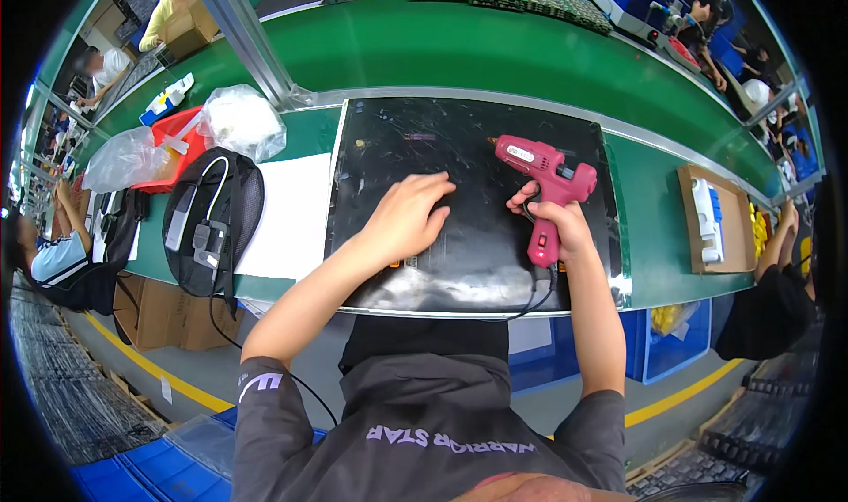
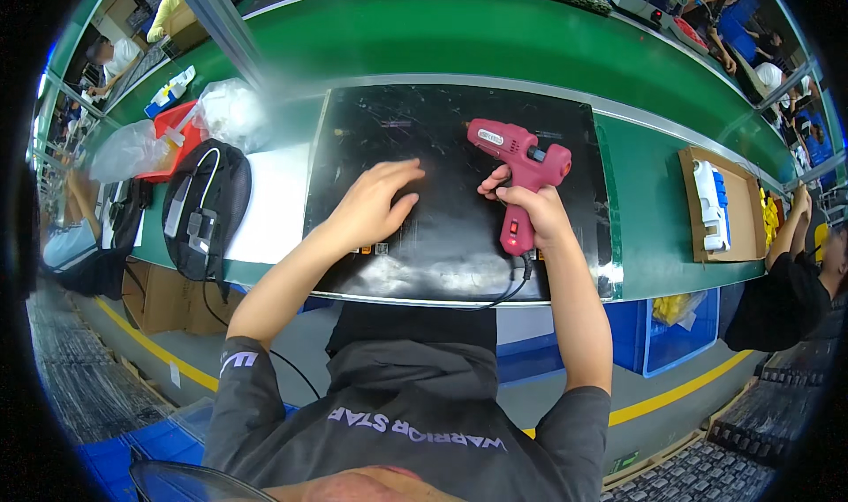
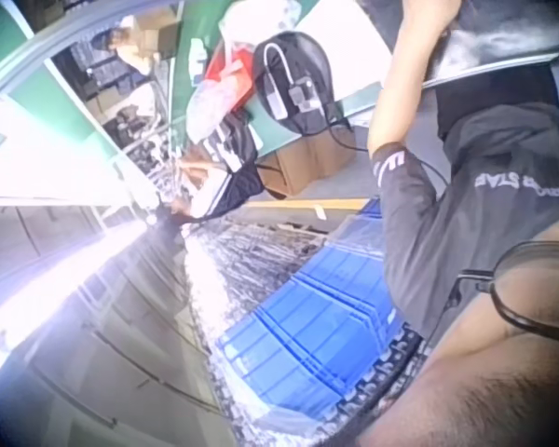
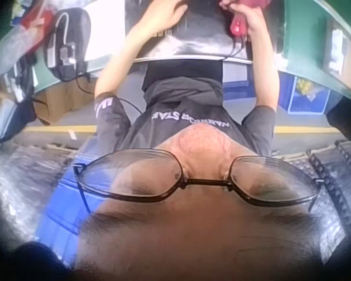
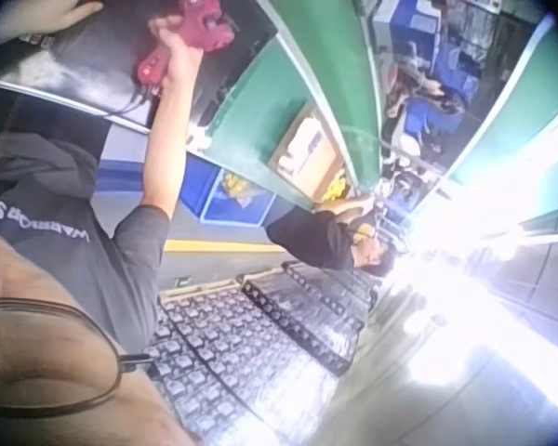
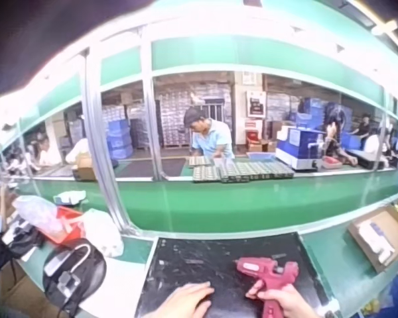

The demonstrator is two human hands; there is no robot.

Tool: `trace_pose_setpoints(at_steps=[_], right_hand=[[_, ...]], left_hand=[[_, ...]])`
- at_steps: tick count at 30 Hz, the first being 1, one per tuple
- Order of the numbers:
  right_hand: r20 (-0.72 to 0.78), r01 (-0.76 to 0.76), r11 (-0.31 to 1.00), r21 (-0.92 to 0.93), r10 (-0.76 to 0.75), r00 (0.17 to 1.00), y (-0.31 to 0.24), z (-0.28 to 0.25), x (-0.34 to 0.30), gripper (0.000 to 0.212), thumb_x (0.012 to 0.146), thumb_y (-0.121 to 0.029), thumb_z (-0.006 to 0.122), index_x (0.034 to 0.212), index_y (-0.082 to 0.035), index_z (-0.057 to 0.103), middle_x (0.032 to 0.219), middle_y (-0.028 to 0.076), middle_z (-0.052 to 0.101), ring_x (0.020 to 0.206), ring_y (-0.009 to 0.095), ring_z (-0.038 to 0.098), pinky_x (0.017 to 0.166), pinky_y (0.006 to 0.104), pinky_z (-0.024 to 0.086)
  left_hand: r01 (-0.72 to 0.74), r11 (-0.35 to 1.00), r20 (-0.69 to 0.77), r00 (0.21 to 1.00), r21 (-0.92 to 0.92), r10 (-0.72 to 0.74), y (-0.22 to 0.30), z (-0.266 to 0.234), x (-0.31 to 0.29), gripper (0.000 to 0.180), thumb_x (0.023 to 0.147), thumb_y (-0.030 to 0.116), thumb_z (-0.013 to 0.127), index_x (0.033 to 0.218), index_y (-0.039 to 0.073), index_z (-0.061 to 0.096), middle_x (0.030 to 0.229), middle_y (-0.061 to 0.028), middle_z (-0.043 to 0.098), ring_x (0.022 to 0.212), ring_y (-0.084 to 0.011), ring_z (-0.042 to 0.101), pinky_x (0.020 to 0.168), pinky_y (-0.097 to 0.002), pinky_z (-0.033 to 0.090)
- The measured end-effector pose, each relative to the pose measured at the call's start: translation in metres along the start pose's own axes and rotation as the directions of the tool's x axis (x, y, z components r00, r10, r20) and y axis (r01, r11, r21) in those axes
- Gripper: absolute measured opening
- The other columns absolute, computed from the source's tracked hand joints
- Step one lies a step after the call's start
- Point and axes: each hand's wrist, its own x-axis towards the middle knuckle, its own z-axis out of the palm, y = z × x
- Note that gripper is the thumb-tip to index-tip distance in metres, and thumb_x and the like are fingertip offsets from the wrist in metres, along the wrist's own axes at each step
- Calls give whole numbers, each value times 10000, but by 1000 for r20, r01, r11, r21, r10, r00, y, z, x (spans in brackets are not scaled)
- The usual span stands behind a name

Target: Using a hot glue gun to secure a red wire inside a white plastic component housing on a factory assembly line.

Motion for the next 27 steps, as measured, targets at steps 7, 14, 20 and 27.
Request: trace_pose_setpoints(at_steps=[7,14,20,27], right_hand=[[22,-24,999,35,23,999,4,-1,0,270,740,-13,612,1007,12,582,945,142,651,924,266,645,842,377,509],[24,-25,999,35,24,999,1,-1,-2,283,740,-13,613,1020,18,579,946,147,649,935,265,644,848,374,508],[0,-18,1000,16,18,1000,3,0,1,288,722,-25,605,1004,21,570,938,160,639,911,288,638,866,393,497],[35,11,997,75,-13,999,6,6,3,265,742,-14,625,1000,30,590,936,142,643,935,272,641,911,419,504]], left_hand=[[-18,971,-77,996,237,37,-30,25,37,334,865,132,572,1185,34,567,1335,-157,508,1272,-363,419,1062,-476,312],[-37,957,-22,999,288,46,-32,27,35,324,888,148,543,1191,36,564,1344,-129,503,1293,-370,387,1106,-516,243],[-33,970,-42,998,240,44,-35,23,34,279,881,135,550,1134,29,596,1287,-122,549,1279,-362,408,1100,-517,257],[-88,963,-153,980,254,130,-35,12,33,181,801,143,610,944,50,672,1047,-88,656,1091,-324,553,977,-467,396]])
